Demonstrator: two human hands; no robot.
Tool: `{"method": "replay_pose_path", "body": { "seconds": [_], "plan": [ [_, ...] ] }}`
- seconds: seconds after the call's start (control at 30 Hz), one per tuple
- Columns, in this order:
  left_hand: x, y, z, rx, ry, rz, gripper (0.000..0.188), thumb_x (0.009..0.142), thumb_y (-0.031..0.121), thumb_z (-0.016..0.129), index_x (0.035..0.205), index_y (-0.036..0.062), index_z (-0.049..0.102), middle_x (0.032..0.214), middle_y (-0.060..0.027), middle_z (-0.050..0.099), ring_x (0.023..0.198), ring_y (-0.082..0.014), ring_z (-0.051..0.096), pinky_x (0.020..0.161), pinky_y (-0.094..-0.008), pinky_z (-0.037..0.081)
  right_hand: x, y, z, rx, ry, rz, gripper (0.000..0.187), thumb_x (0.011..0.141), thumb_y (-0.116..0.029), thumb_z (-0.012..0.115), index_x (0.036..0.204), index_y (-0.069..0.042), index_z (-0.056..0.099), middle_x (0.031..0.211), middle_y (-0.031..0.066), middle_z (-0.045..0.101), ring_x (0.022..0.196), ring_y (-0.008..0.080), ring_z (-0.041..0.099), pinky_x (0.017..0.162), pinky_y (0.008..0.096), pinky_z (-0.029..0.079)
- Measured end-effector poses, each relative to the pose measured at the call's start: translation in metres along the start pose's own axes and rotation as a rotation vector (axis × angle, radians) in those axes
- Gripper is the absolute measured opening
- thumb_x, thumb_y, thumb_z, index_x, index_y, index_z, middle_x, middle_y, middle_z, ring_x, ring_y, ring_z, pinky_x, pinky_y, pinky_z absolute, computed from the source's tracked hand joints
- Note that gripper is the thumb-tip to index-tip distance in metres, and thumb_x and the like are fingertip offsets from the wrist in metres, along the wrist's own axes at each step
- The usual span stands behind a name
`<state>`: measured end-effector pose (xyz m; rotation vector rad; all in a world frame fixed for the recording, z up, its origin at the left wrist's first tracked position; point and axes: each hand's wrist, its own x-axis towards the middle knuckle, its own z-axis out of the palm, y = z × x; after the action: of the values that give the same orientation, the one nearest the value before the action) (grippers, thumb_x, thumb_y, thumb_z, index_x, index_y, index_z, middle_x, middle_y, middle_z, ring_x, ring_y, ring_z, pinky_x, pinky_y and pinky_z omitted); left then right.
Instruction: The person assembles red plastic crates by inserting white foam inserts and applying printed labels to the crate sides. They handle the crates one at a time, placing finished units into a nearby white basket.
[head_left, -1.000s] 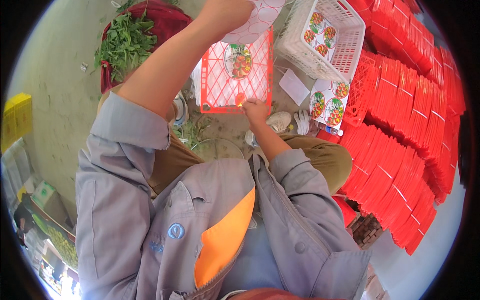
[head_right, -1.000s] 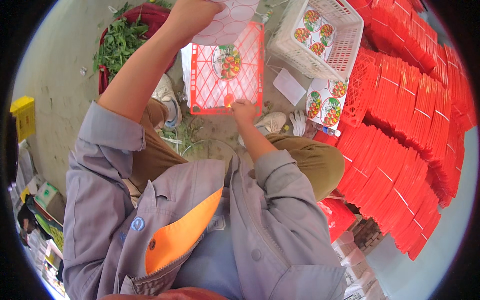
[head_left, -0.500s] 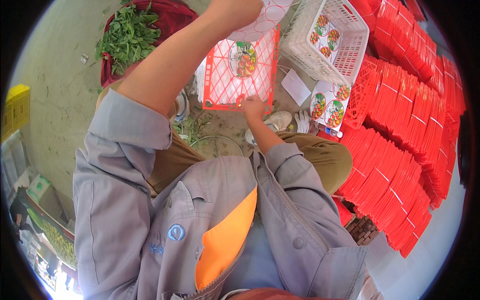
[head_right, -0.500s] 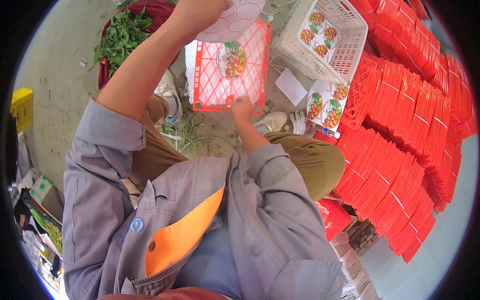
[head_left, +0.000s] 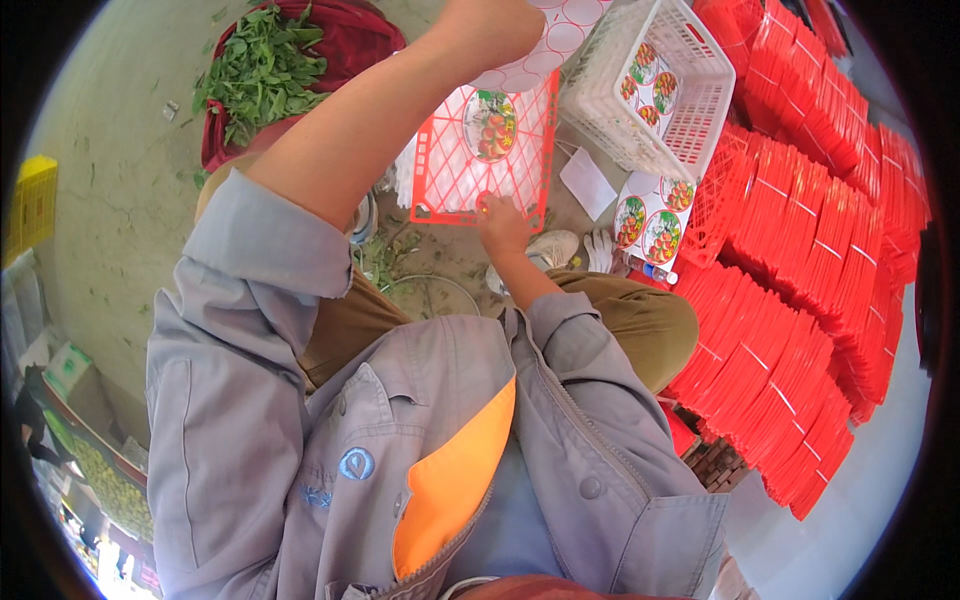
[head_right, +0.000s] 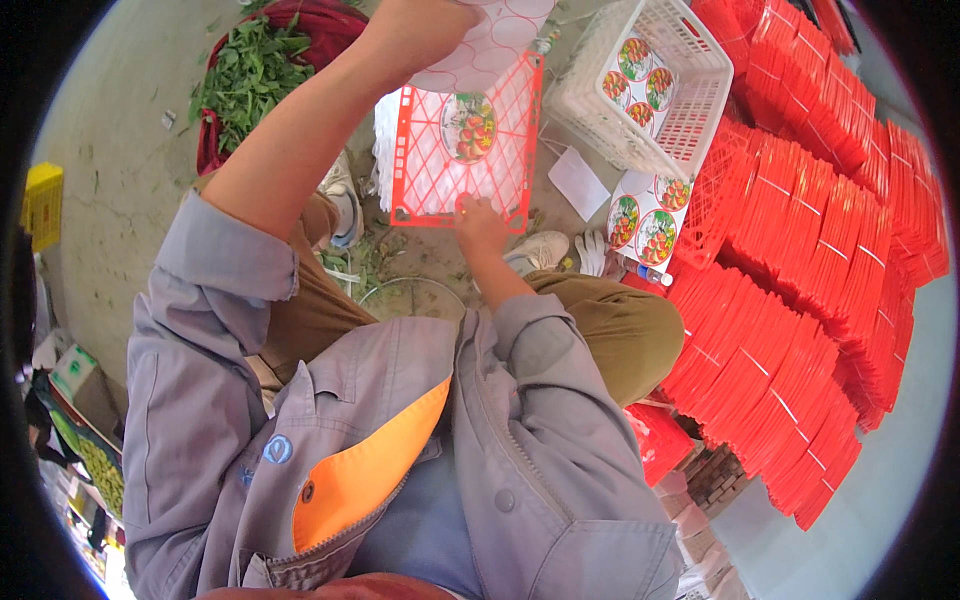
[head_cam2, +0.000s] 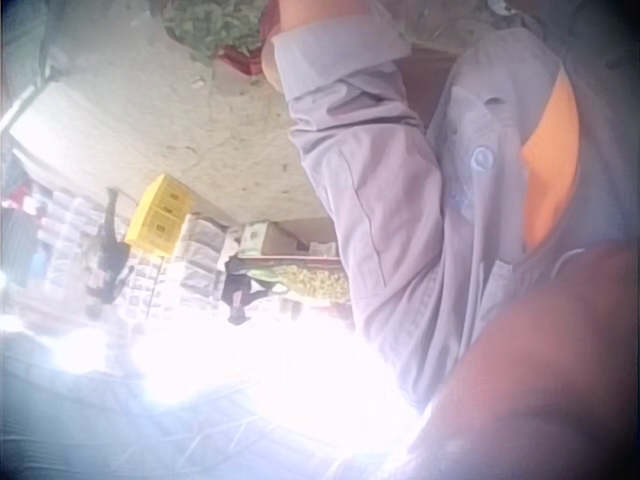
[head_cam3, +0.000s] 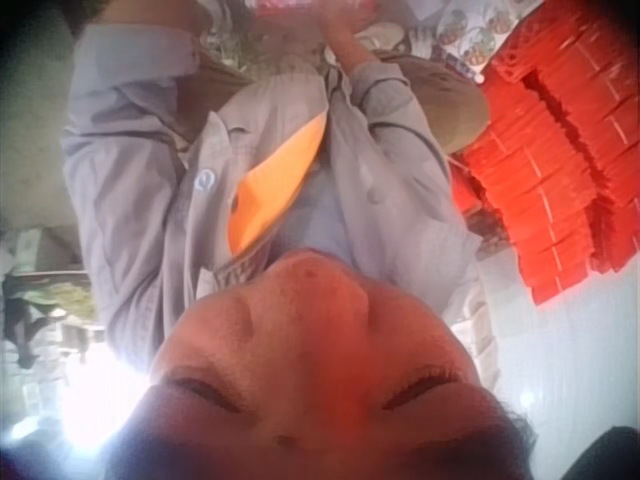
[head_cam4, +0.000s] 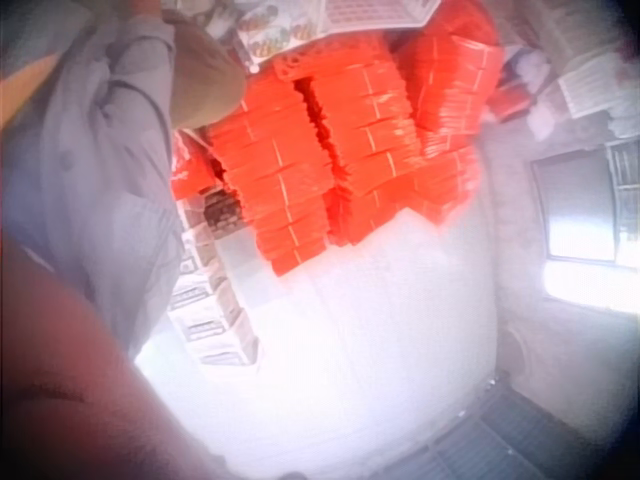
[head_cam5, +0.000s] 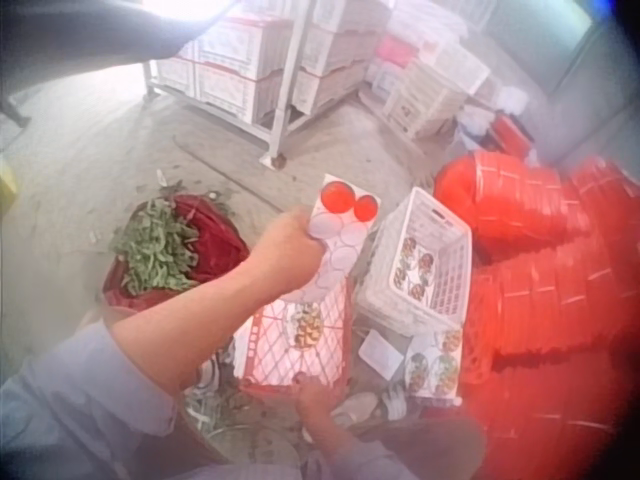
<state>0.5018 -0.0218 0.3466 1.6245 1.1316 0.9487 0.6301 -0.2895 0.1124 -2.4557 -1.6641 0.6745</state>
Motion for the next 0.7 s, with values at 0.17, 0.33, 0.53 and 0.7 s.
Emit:
{"method": "replay_pose_path", "body": {
  "seconds": [0.17,0.33,0.53,0.7],
  "plan": [
    [0.000,0.000,0.002,-0.047,0.031,0.053,0.026,0.084,0.005,0.054,0.103,-0.0026,0.070,0.099,-0.0299,0.070,0.100,-0.0463,0.067,0.085,-0.0482,0.052,0.001,0.010,0.008,0.120,0.043,-0.020,0.018,0.087,-0.025,0.070,0.104,-0.020,0.073,0.100,0.0101,0.064,0.096,0.0322,0.064,0.083,0.0446,0.053],
    [0.000,0.001,0.002,0.075,0.093,0.048,0.029,0.083,0.005,0.053,0.106,-0.0022,0.069,0.101,-0.0311,0.069,0.103,-0.0476,0.065,0.088,-0.0488,0.051,0.017,0.025,0.014,0.075,-0.035,-0.273,0.026,0.086,-0.014,0.069,0.112,-0.015,0.069,0.106,0.0117,0.063,0.104,0.0337,0.062,0.089,0.0450,0.052],
    [0.002,0.007,-0.010,0.056,0.042,0.055,0.030,0.082,0.006,0.053,0.106,-0.0010,0.069,0.104,-0.0291,0.069,0.105,-0.0460,0.065,0.090,-0.0479,0.051,0.017,0.026,0.009,0.083,-0.042,-0.317,0.037,0.083,-0.010,0.071,0.120,-0.010,0.065,0.105,0.0128,0.063,0.106,0.0337,0.061,0.089,0.0444,0.052],
    [-0.002,0.014,-0.013,-0.188,-0.023,-0.182,0.033,0.087,0.006,0.066,0.119,-0.0021,0.066,0.106,-0.0136,0.073,0.096,-0.0229,0.069,0.085,-0.0378,0.054,0.042,0.014,-0.036,0.286,0.009,-0.248,0.040,0.087,-0.014,0.071,0.126,-0.009,0.064,0.112,0.0120,0.065,0.102,0.0278,0.065,0.086,0.0401,0.054]
  ]
}}
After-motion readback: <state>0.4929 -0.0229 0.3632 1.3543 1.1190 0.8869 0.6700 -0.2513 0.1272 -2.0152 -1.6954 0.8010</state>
